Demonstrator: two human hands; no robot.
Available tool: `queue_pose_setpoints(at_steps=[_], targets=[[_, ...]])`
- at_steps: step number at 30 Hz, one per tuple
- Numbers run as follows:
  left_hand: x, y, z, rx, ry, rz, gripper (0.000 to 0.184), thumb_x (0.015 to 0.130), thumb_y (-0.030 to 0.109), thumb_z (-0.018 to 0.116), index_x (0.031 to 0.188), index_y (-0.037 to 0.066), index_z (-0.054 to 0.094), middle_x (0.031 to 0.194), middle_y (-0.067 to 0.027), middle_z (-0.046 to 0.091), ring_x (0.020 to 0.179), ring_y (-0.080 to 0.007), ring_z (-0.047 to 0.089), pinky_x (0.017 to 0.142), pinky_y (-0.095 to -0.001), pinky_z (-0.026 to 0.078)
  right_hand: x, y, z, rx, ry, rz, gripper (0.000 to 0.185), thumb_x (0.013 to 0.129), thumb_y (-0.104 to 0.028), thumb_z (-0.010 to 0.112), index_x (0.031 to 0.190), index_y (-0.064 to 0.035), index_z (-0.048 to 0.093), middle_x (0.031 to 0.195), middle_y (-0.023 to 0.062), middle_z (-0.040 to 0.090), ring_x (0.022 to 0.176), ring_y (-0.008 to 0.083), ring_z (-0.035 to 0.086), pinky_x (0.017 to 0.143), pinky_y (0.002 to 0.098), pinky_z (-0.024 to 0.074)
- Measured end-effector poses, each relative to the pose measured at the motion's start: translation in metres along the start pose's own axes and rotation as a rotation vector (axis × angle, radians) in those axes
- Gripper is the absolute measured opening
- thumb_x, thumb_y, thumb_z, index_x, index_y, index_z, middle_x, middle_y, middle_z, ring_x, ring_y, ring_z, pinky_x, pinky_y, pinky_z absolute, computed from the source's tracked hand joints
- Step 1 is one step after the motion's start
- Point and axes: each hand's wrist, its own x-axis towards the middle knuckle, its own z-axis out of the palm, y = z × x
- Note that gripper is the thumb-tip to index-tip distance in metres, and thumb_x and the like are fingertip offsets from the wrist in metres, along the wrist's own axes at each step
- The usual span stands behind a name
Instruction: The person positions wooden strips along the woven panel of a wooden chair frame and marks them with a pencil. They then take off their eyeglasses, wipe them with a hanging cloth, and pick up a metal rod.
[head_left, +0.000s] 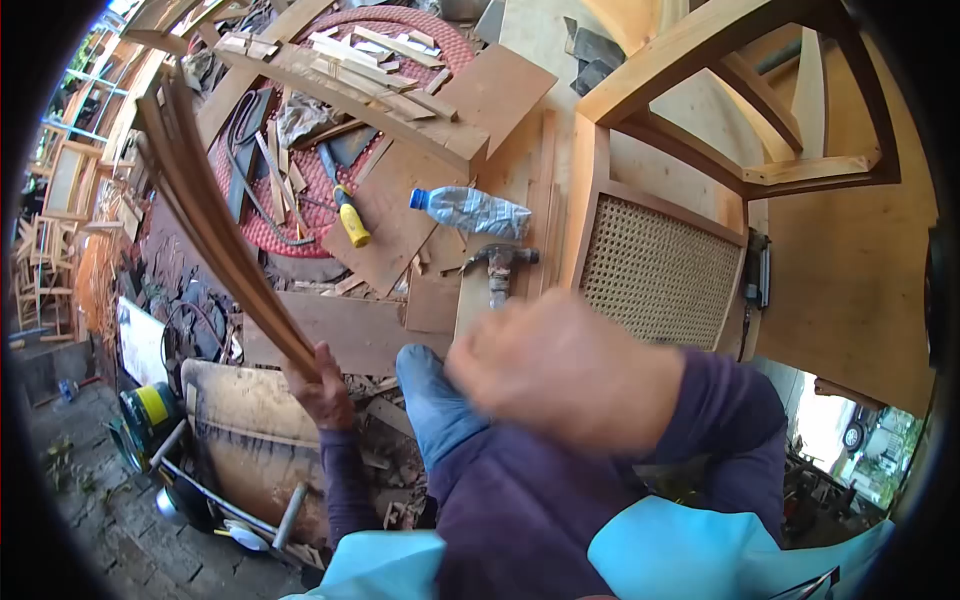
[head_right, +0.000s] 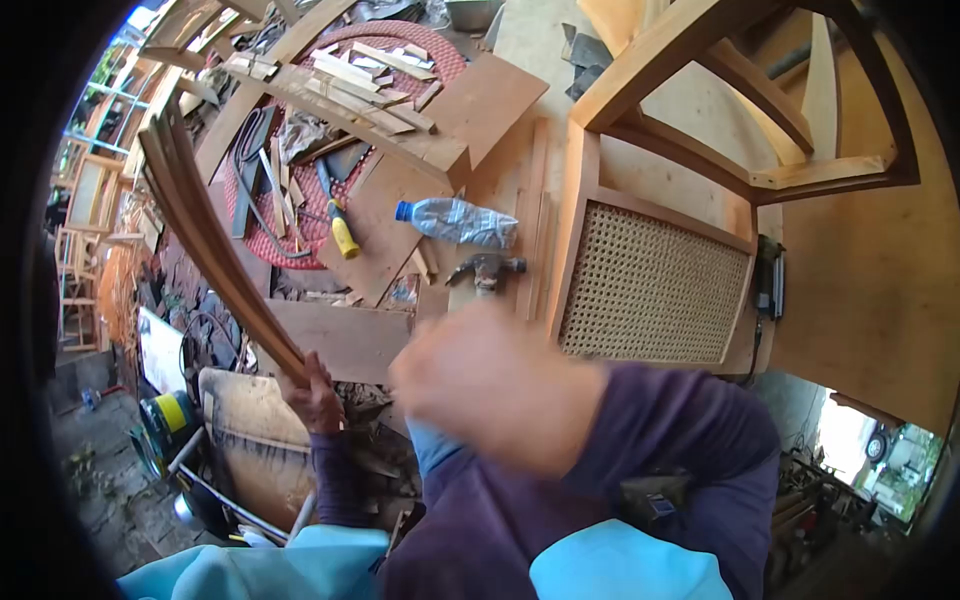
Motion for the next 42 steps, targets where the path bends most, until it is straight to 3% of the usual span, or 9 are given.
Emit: queue_pose_setpoints(at_steps=[3, 5, 8, 12, 17, 31, 36, 39, 42], targets=[[-0.046, 0.086, 0.020, 0.306, -0.078, 0.267, 0.022, 0.103, 0.015, 0.075, 0.105, 0.004, 0.056, 0.080, -0.0057, 0.056, 0.067, -0.0173, 0.053, 0.062, -0.0339, 0.047, -0.047, 0.074, 0.032, 0.319, 0.224, 0.267, 0.022, 0.093, 0.000, 0.072, 0.114, -0.0038, 0.068, 0.102, 0.0111, 0.072, 0.087, 0.0235, 0.073, 0.067, 0.0365, 0.0604], [-0.061, 0.083, 0.052, 0.331, -0.146, 0.304, 0.024, 0.101, 0.015, 0.076, 0.109, 0.003, 0.057, 0.081, -0.0099, 0.060, 0.068, -0.0199, 0.059, 0.064, -0.0357, 0.049, -0.080, 0.136, 0.063, 0.550, 0.486, 0.510, 0.011, 0.097, -0.007, 0.069, 0.106, -0.0007, 0.069, 0.089, 0.0090, 0.073, 0.073, 0.0201, 0.070, 0.063, 0.0364, 0.0569], [-0.093, 0.104, 0.114, 0.182, -0.258, 0.167, 0.028, 0.098, 0.013, 0.077, 0.115, 0.001, 0.058, 0.086, -0.0179, 0.068, 0.076, -0.0304, 0.070, 0.068, -0.0392, 0.053, -0.109, 0.164, 0.069, 0.965, 0.448, 0.776, 0.007, 0.102, -0.006, 0.069, 0.104, 0.0003, 0.069, 0.081, 0.0044, 0.071, 0.064, 0.0075, 0.064, 0.054, 0.0261, 0.0518], [-0.126, 0.128, 0.180, 0.130, -0.391, 0.107, 0.031, 0.096, 0.011, 0.077, 0.115, -0.001, 0.056, 0.090, -0.0262, 0.069, 0.082, -0.0452, 0.071, 0.071, -0.0459, 0.055, -0.101, 0.154, 0.103, 1.049, 0.363, 0.830, 0.007, 0.103, -0.005, 0.068, 0.106, 0.0013, 0.069, 0.077, 0.0017, 0.069, 0.058, 0.0037, 0.061, 0.050, 0.0218, 0.0489], [-0.143, 0.080, 0.241, 0.304, -0.518, 0.174, 0.035, 0.095, 0.009, 0.073, 0.116, -0.001, 0.047, 0.093, -0.0338, 0.066, 0.091, -0.0564, 0.065, 0.078, -0.0593, 0.051, -0.078, 0.149, 0.132, 0.990, 0.672, 0.622, 0.011, 0.104, -0.003, 0.066, 0.114, 0.0018, 0.068, 0.088, 0.0052, 0.072, 0.064, 0.0069, 0.066, 0.056, 0.0227, 0.0546], [-0.122, 0.073, 0.262, 0.317, -0.647, 0.136, 0.052, 0.100, 0.019, 0.070, 0.138, -0.003, 0.044, 0.119, -0.0369, 0.065, 0.111, -0.0514, 0.066, 0.093, -0.0520, 0.053, -0.085, 0.116, 0.200, 1.329, 0.230, 0.768, 0.014, 0.107, -0.006, 0.060, 0.115, 0.0062, 0.063, 0.094, 0.0142, 0.075, 0.070, 0.0151, 0.074, 0.056, 0.0283, 0.0619], [-0.119, 0.071, 0.257, 0.350, -0.634, 0.172, 0.033, 0.104, 0.021, 0.060, 0.126, -0.002, 0.050, 0.097, -0.0350, 0.070, 0.094, -0.0549, 0.069, 0.081, -0.0588, 0.054, -0.093, 0.093, 0.206, 1.325, 0.241, 0.847, 0.015, 0.107, -0.005, 0.061, 0.116, 0.0073, 0.063, 0.097, 0.0148, 0.075, 0.075, 0.0165, 0.075, 0.062, 0.0298, 0.0640], [-0.105, 0.096, 0.254, 0.548, -0.787, 0.057, 0.029, 0.104, 0.021, 0.060, 0.119, 0.000, 0.049, 0.106, -0.0339, 0.070, 0.097, -0.0530, 0.069, 0.082, -0.0599, 0.054, -0.093, 0.091, 0.203, 1.392, 0.324, 0.897, 0.015, 0.107, -0.005, 0.060, 0.117, 0.0067, 0.063, 0.097, 0.0135, 0.075, 0.078, 0.0167, 0.075, 0.067, 0.0294, 0.0646], [-0.108, 0.079, 0.262, 0.475, -0.622, 0.279, 0.022, 0.104, 0.020, 0.058, 0.106, -0.001, 0.052, 0.090, -0.0291, 0.067, 0.087, -0.0533, 0.066, 0.077, -0.0599, 0.052, -0.106, 0.092, 0.219, 1.301, 0.431, 0.846, 0.015, 0.108, -0.005, 0.059, 0.118, 0.0064, 0.063, 0.100, 0.0133, 0.075, 0.083, 0.0163, 0.075, 0.073, 0.0289, 0.0644]])
